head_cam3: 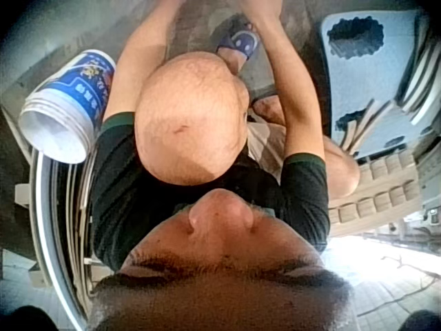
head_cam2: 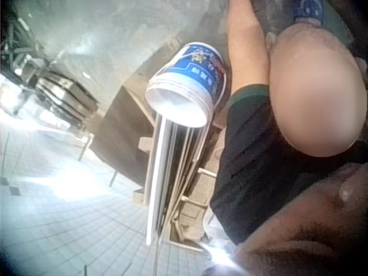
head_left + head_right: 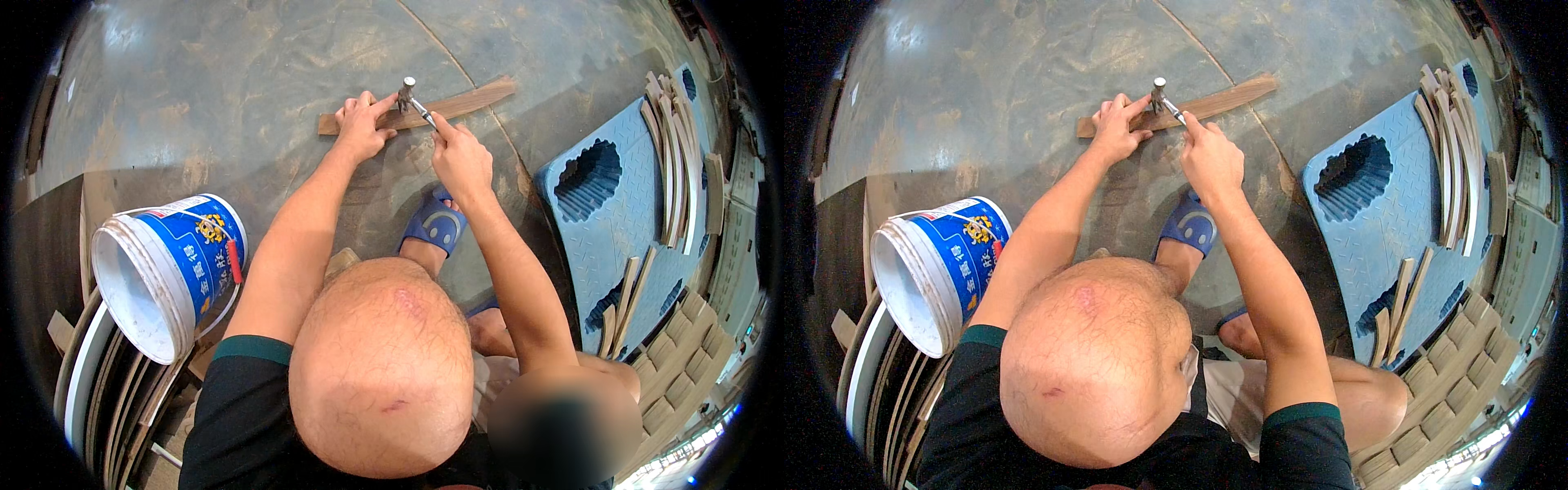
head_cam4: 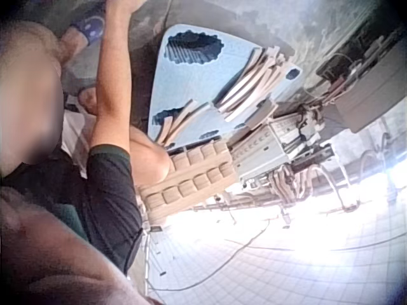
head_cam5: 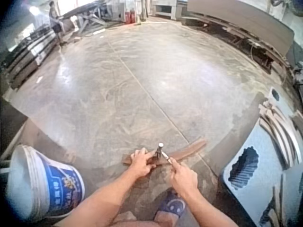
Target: The person hammers nails into a curved wooden board by hand using a small hammer, picking up boards one at a time from a stack on a blue pallet.
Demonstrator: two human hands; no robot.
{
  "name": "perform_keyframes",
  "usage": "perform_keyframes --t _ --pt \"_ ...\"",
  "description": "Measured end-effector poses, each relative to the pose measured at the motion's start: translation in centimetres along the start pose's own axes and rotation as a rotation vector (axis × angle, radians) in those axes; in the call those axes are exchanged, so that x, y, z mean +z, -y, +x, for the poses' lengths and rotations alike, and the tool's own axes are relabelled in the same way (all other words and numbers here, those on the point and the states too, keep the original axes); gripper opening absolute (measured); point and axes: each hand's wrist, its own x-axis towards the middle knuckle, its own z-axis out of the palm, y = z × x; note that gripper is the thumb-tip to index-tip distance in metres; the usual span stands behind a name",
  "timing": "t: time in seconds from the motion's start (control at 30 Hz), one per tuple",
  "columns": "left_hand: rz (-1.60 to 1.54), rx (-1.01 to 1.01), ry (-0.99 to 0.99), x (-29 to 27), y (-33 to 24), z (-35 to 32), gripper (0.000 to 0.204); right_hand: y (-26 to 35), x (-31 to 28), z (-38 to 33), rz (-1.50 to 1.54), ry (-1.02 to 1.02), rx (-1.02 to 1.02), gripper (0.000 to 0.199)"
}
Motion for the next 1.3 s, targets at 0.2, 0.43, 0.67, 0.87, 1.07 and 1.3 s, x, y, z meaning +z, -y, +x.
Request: perform_keyframes --t 0.2,0.43,0.67,0.87,1.07,1.3 --pt "0.003 -0.011 -0.002 0.2 0.0 0.0 0.083 -0.1 0.4 -0.1 0.009 0.0 0.012 0.041" --pt "0.007 -0.006 -0.01 0.3 0.2 -0.1 0.082 0.4 -0.1 0.0 0.022 0.015 0.032 0.041" --pt "0.011 -0.019 -0.006 0.4 -0.1 -0.1 0.083 1.1 -0.7 0.0 -0.071 0.071 0.018 0.042" --pt "0.022 -0.016 0.014 0.0 -0.2 0.0 0.084 1.4 -1.2 -0.1 -0.092 0.077 0.011 0.042" --pt "0.036 0.002 0.03 0.1 -0.2 0.0 0.084 1.5 -1.2 -0.3 -0.07 0.091 0.052 0.041" --pt "0.03 -0.008 0.006 -0.4 -0.4 -0.2 0.082 -0.5 -1.7 -3.1 -0.102 0.153 0.08 0.04"
